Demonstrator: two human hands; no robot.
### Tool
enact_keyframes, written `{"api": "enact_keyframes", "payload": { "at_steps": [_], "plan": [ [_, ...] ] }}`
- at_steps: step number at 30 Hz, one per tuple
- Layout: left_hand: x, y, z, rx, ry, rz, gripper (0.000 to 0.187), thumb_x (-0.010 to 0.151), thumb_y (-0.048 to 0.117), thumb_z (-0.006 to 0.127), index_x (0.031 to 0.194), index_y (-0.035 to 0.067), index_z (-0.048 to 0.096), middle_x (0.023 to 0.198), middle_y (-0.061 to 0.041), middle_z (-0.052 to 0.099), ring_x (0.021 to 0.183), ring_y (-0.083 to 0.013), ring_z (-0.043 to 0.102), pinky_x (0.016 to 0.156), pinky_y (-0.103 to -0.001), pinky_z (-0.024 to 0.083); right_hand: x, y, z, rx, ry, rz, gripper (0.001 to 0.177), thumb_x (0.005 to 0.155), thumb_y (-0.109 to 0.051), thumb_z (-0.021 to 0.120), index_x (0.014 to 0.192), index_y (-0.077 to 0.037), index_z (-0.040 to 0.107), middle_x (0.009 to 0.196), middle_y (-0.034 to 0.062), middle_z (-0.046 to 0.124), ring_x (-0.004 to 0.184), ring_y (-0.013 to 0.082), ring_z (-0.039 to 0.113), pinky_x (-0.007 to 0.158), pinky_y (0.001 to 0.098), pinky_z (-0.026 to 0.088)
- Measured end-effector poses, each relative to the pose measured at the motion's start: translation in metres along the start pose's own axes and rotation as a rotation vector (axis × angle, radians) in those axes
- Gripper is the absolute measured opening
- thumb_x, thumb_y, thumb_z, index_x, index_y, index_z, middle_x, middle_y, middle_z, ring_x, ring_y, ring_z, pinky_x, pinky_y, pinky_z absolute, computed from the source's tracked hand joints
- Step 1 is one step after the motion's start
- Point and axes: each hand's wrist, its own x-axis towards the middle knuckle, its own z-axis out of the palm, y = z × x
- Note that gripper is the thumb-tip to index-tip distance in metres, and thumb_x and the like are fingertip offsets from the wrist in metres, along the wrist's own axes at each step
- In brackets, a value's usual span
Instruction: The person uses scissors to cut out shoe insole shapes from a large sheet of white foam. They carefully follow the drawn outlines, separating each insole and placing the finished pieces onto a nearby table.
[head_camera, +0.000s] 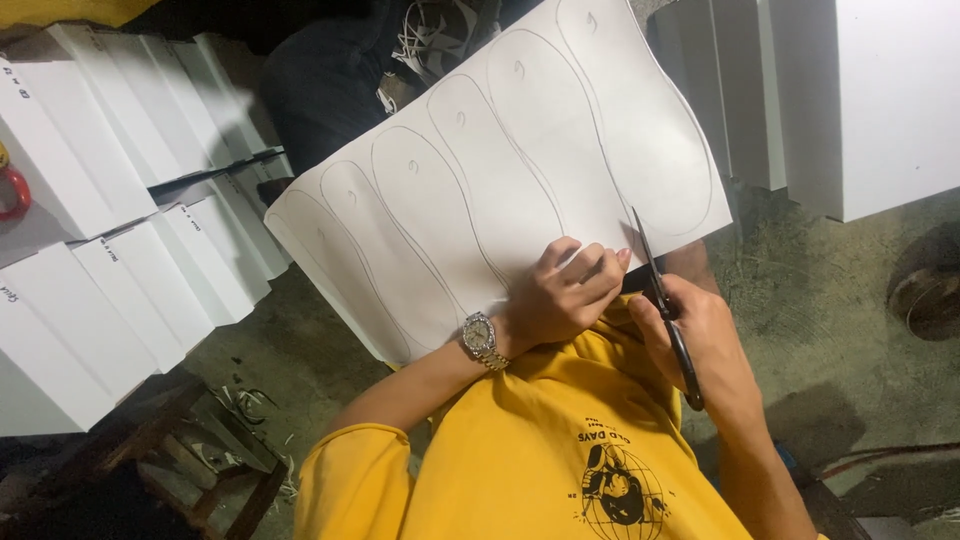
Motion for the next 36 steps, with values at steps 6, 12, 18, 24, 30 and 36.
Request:
{"api": "enact_keyframes", "payload": {
  "at_steps": [6,12,18,24,30,36],
  "plan": [
    [0.001,0.001,-0.002,0.010,0.005,-0.028,0.008,0.094,0.008,0.072,0.088,0.006,0.076,0.087,-0.006,0.064,0.085,-0.0220,0.063,0.082,-0.040,0.053,0.001,-0.004,-0.008,-0.063,-0.003,0.046,0.042,0.090,-0.042,0.072,0.070,-0.007,0.059,0.055,0.0208,0.057,0.061,0.0402,0.063,0.058,0.0453,0.046],
    [-0.001,0.001,-0.001,0.006,0.015,-0.001,0.007,0.093,0.012,0.075,0.089,0.007,0.077,0.089,-0.008,0.065,0.087,-0.0226,0.064,0.084,-0.042,0.053,0.004,-0.005,-0.016,-0.099,-0.061,0.052,0.034,0.087,-0.034,0.072,0.073,-0.005,0.060,0.056,0.0231,0.056,0.060,0.0414,0.061,0.058,0.0467,0.046],
    [0.001,0.000,-0.002,-0.002,0.016,0.020,0.008,0.094,0.012,0.074,0.089,0.007,0.077,0.091,-0.007,0.064,0.088,-0.0222,0.064,0.086,-0.042,0.052,0.008,-0.010,-0.015,-0.075,-0.054,0.034,0.034,0.088,-0.035,0.069,0.076,-0.005,0.060,0.059,0.0217,0.055,0.062,0.0395,0.062,0.058,0.0456,0.046],
    [0.002,0.001,-0.002,0.015,0.011,0.000,0.007,0.094,0.013,0.074,0.090,0.008,0.077,0.089,-0.006,0.064,0.088,-0.0218,0.065,0.087,-0.042,0.052,0.010,-0.012,-0.016,-0.074,-0.069,0.052,0.039,0.089,-0.037,0.070,0.066,-0.008,0.058,0.049,0.0167,0.054,0.054,0.0356,0.060,0.054,0.0411,0.046],
    [-0.008,0.006,0.011,-0.006,0.053,-0.019,0.007,0.093,0.012,0.075,0.089,0.007,0.077,0.089,-0.006,0.065,0.088,-0.0220,0.065,0.087,-0.043,0.053,0.014,-0.015,-0.023,-0.091,-0.065,0.059,0.045,0.085,-0.040,0.075,0.062,-0.005,0.056,0.047,0.0180,0.052,0.051,0.0346,0.056,0.054,0.0419,0.044],
    [-0.007,0.008,0.010,-0.041,0.080,-0.003,0.006,0.092,0.010,0.074,0.090,0.004,0.076,0.089,-0.008,0.065,0.085,-0.0240,0.064,0.085,-0.045,0.051,0.019,-0.030,-0.026,-0.099,-0.105,0.106,0.049,0.088,-0.042,0.072,0.061,-0.004,0.055,0.047,0.0186,0.051,0.052,0.0360,0.057,0.054,0.0428,0.045]
  ]
}}
